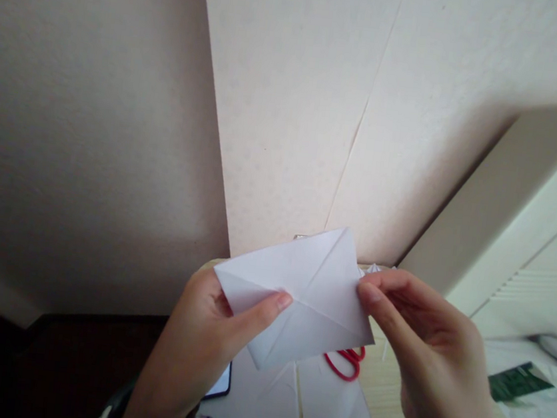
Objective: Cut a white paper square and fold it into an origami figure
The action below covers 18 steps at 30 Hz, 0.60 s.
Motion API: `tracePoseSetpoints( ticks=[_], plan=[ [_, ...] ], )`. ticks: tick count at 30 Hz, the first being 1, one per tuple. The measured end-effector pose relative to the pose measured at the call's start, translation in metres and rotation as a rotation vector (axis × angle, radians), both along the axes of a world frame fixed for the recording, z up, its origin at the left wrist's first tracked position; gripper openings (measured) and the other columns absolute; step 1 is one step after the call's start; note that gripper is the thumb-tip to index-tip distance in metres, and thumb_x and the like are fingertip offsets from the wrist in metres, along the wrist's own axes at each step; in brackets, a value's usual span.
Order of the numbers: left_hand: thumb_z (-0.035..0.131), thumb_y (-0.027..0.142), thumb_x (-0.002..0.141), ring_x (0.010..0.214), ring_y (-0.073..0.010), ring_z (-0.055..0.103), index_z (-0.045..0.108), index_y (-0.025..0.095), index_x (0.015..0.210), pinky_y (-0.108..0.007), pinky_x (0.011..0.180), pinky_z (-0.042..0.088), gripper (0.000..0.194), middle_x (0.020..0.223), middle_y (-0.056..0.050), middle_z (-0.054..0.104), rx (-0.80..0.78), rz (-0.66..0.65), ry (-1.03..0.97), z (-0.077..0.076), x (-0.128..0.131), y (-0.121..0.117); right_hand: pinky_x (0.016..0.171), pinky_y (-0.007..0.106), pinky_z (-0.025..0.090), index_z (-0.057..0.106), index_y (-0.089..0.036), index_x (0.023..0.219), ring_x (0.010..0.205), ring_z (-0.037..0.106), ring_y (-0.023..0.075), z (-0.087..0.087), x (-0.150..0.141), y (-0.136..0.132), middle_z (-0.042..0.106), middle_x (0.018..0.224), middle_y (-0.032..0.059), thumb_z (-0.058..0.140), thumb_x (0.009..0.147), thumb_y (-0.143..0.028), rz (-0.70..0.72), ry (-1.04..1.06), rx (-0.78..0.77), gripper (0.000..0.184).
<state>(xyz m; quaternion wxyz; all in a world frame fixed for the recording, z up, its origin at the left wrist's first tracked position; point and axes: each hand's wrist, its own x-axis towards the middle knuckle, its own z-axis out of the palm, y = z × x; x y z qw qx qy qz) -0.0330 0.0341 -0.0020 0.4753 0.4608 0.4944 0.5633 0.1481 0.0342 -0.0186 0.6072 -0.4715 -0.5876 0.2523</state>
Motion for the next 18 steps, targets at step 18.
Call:
tracePoseSetpoints(
  ticks=[18],
  plan=[
    [0.087, 0.026, 0.063, 0.063, -0.0206, 0.074, 0.08, 0.019, 0.076, -0.022, 0.053, 0.058, 0.016, 0.073, -0.002, 0.081, 0.008, 0.129, 0.008, -0.0014, -0.0019, 0.0006, 0.087, 0.029, 0.052, 0.073, -0.039, 0.112, 0.104, 0.065, 0.0154, -0.0059, -0.0051, -0.008, 0.072, 0.111, -0.0026, 0.064, 0.093, -0.019, -0.064, -0.237, 0.228, 0.029]
  ],
)
